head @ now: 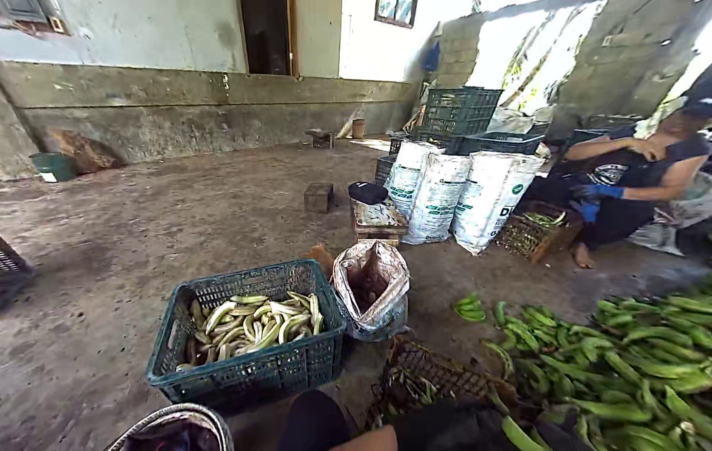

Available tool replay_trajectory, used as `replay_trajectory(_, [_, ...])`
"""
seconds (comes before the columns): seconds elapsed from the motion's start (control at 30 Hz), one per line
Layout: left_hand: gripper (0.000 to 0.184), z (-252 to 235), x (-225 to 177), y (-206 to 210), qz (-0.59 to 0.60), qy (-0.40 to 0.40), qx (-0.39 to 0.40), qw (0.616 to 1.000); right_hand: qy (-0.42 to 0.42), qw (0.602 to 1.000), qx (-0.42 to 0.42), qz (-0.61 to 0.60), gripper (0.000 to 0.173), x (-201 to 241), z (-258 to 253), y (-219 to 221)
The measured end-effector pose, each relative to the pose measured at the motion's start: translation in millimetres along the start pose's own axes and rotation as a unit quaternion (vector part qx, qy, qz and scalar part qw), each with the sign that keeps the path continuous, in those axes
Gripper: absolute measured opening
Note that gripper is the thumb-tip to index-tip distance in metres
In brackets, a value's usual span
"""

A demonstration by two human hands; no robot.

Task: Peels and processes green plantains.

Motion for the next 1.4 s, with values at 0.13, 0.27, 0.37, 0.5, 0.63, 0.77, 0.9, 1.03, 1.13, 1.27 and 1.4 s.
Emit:
replay_trajectory(0.13, [0.038, 6.0, -15.7, -17.6, -0.012, -0.011, -0.044, 0.999, 0.094, 0.972, -0.025, 0.214, 0.046, 15.1, 19.8, -6.6])
replay_trajectory(0.27, [0.040, 21.3, -37.9, -35.7, 0.045, 0.079, -0.074, 0.993, 0.132, 0.808, -0.118, 0.562, 0.065, -12.3, 16.4, -71.0])
replay_trajectory(0.37, [0.038, 18.0, -43.0, -46.8, 0.109, 0.103, -0.056, 0.987, 0.105, 0.852, -0.223, 0.463, 0.059, -5.6, 27.3, -80.0])
replay_trajectory(0.5, [0.033, -7.7, 1.1, -54.6, -0.092, -0.045, -0.104, 0.989, 0.020, 0.939, -0.321, 0.121, 0.047, 10.7, 19.8, -47.7])
replay_trajectory(0.63, [0.034, -20.3, 18.4, -47.3, -0.182, -0.102, -0.181, 0.961, -0.053, 0.945, -0.317, -0.061, 0.038, 21.8, 2.0, -30.1])
replay_trajectory(0.77, [0.038, -8.6, -4.1, -18.0, -0.075, 0.003, -0.118, 0.990, -0.124, 0.930, -0.317, -0.137, 0.041, 34.5, -8.0, -12.4])
replay_trajectory(0.9, [0.047, 11.4, 5.4, 21.0, -0.159, 0.060, -0.094, 0.981, -0.139, 0.911, -0.371, -0.115, 0.052, 32.3, -4.8, 0.0])
replay_trajectory(1.03, [0.053, 11.6, 31.6, 40.4, -0.149, 0.085, -0.090, 0.981, -0.156, 0.891, -0.417, -0.085, 0.054, 39.5, 0.9, 5.3])
replay_trajectory(1.13, [0.054, 12.1, 38.2, 44.3, -0.185, 0.085, -0.073, 0.976, -0.151, 0.882, -0.437, -0.088, 0.048, 41.3, 5.0, 6.8])
replay_trajectory(1.27, [0.054, 10.0, 45.2, 46.7, -0.205, 0.086, -0.070, 0.973, -0.158, 0.873, -0.443, -0.125, 0.046, 40.8, 6.2, 7.8])
replay_trajectory(1.4, [0.055, 7.8, 49.6, 46.2, -0.209, 0.086, -0.073, 0.971, -0.140, 0.872, -0.440, -0.162, 0.050, 34.7, 4.6, 8.9])
Point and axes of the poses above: each hand's wrist, its own z-axis away from the middle knuckle, its own y-axis out of the palm, x = y × z, the point moved 4 cm from there along -z, towards the middle knuckle, and after that the axes turned 12 degrees about -x, right-handed, at the moved point
